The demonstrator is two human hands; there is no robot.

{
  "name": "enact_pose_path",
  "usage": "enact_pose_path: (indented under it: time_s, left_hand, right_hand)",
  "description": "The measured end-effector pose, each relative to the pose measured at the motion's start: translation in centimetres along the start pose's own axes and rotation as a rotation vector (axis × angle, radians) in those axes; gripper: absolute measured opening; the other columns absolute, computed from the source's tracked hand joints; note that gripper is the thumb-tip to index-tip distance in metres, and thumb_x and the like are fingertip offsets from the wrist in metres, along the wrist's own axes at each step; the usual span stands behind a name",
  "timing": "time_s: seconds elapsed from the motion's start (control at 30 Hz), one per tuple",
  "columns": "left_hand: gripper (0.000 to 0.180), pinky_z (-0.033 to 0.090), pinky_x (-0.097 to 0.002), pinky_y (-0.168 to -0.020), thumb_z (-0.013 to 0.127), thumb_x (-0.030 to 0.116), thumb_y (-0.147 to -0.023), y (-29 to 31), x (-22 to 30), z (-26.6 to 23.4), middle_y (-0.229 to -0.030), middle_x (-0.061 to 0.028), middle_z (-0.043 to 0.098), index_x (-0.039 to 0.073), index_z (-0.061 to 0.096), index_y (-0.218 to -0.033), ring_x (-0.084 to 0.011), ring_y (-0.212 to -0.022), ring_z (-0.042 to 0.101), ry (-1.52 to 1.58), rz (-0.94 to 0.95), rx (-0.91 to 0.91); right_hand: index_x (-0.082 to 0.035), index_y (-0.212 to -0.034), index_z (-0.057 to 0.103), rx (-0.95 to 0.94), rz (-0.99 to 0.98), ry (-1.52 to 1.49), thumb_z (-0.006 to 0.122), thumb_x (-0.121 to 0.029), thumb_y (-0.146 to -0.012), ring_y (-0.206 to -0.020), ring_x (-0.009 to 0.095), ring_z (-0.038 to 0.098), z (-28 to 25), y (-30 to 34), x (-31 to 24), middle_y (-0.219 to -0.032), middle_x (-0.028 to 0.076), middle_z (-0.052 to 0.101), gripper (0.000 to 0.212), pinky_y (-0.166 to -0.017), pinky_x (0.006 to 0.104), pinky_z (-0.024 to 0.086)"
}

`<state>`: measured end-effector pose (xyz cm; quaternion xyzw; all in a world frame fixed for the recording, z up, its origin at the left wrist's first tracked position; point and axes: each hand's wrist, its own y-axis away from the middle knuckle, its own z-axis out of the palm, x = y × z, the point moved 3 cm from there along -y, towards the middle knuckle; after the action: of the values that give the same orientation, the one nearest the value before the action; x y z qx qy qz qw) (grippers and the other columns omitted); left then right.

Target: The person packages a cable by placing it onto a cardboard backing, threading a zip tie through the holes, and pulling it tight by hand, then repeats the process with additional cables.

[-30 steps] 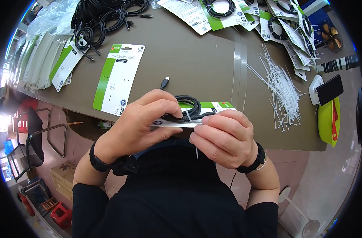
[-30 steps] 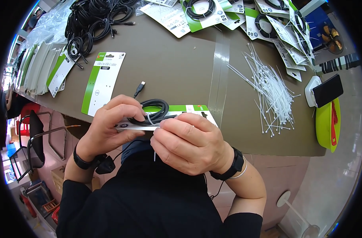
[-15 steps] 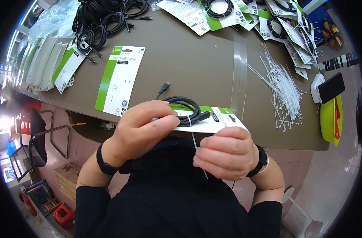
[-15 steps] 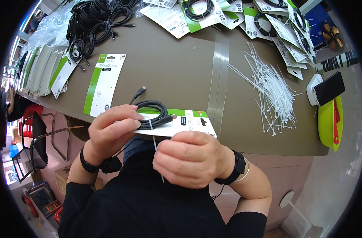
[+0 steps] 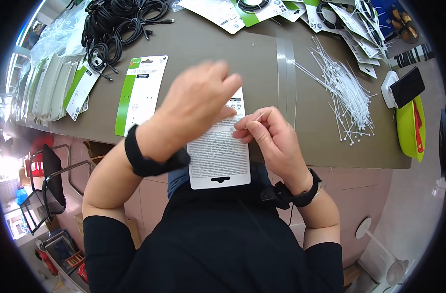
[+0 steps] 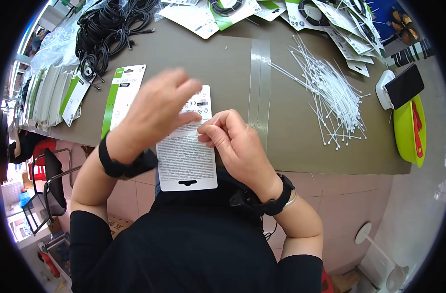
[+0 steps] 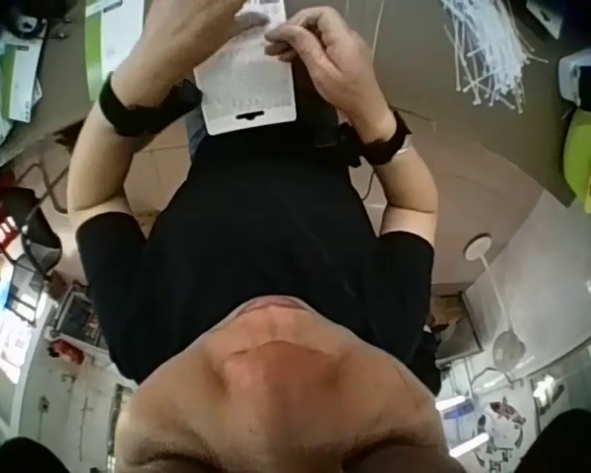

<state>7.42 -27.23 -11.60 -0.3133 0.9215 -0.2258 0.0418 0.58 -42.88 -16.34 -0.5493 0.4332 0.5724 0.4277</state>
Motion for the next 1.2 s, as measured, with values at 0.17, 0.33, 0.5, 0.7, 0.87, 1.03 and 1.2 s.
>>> enact_pose_path:
  time_s: [0.17, 0.33, 0.5, 0.7, 0.87, 1.03, 1.2]
  left_hand:
    - [0.018, 0.047, -0.0308, -0.060, 0.068, 0.009, -0.077, 2.9, 0.9, 0.8, -0.077, -0.0066, 0.058, 0.004, 0.062, -0.093, -0.0189, -0.063, 0.059, 0.502, -0.476, -0.397]
    - [0.010, 0.049, -0.0351, -0.061, 0.064, 0.009, -0.077, 3.6, 2.0, 0.7, -0.077, -0.0069, 0.061, 0.004, 0.063, -0.086, -0.0239, -0.065, 0.062, 0.537, -0.505, -0.380]
    - [0.011, 0.050, -0.0332, -0.063, 0.064, 0.007, -0.077, 3.6, 2.1, 0.9, -0.078, -0.0079, 0.060, 0.003, 0.063, -0.087, -0.0231, -0.068, 0.062, 0.634, -0.539, -0.334]
    - [0.011, 0.047, -0.0290, -0.062, 0.062, 0.002, -0.077, 3.7, 1.8, 0.9, -0.078, -0.0073, 0.058, 0.003, 0.063, -0.088, -0.0185, -0.068, 0.059, 0.681, -0.523, -0.359]
    - [0.012, 0.045, -0.0263, -0.061, 0.062, 0.000, -0.077, 3.9, 1.4, 0.9, -0.079, -0.0061, 0.056, 0.002, 0.063, -0.089, -0.0157, -0.067, 0.057, 0.661, -0.511, -0.349]
    - [0.012, 0.044, -0.0255, -0.060, 0.062, 0.000, -0.077, 4.0, 1.5, 0.8, -0.079, -0.0053, 0.056, 0.003, 0.063, -0.089, -0.0143, -0.066, 0.055, 0.668, -0.521, -0.340]
    - [0.013, 0.046, -0.0274, -0.060, 0.063, 0.002, -0.076, 3.7, 1.9, 0.8, -0.079, -0.0052, 0.057, 0.005, 0.064, -0.089, -0.0156, -0.066, 0.057, 0.641, -0.555, -0.377]
  right_hand:
    - [0.002, -0.106, 0.052, -0.001, 0.058, -0.320, 0.054, -0.003, -0.095, -0.090, 0.012, 0.064, -0.1, 0.2, 0.3, -0.100, 0.011, 0.065, 0.012, -0.075, 0.0252, 0.053]
    - [0.001, -0.103, 0.056, -0.034, 0.183, -0.284, 0.060, -0.005, -0.092, -0.083, 0.010, 0.063, -0.4, -0.4, 0.3, -0.095, 0.006, 0.065, 0.014, -0.074, 0.0218, 0.052]
    - [-0.001, -0.100, 0.057, -0.024, 0.118, -0.069, 0.063, -0.003, -0.088, -0.073, 0.006, 0.058, -0.6, -0.1, 0.1, -0.084, 0.001, 0.061, 0.014, -0.065, 0.0192, 0.049]
    - [-0.001, -0.099, 0.056, -0.022, 0.067, 0.183, 0.061, 0.000, -0.083, -0.068, 0.004, 0.054, -0.4, 0.0, -0.3, -0.078, -0.001, 0.057, 0.017, -0.058, 0.0193, 0.046]
    - [-0.001, -0.099, 0.056, 0.008, 0.077, 0.210, 0.060, 0.001, -0.082, -0.066, 0.004, 0.054, -0.3, 0.0, -0.1, -0.078, 0.000, 0.058, 0.018, -0.058, 0.0199, 0.046]
    - [-0.001, -0.099, 0.055, 0.011, 0.044, 0.290, 0.060, 0.001, -0.082, -0.066, 0.004, 0.054, -0.1, 0.0, -0.3, -0.078, 0.000, 0.058, 0.018, -0.058, 0.0201, 0.046]
    - [-0.001, -0.100, 0.055, -0.001, 0.080, 0.236, 0.060, 0.001, -0.082, -0.066, 0.004, 0.054, -0.3, 0.0, -0.2, -0.078, 0.000, 0.057, 0.019, -0.058, 0.0201, 0.046]
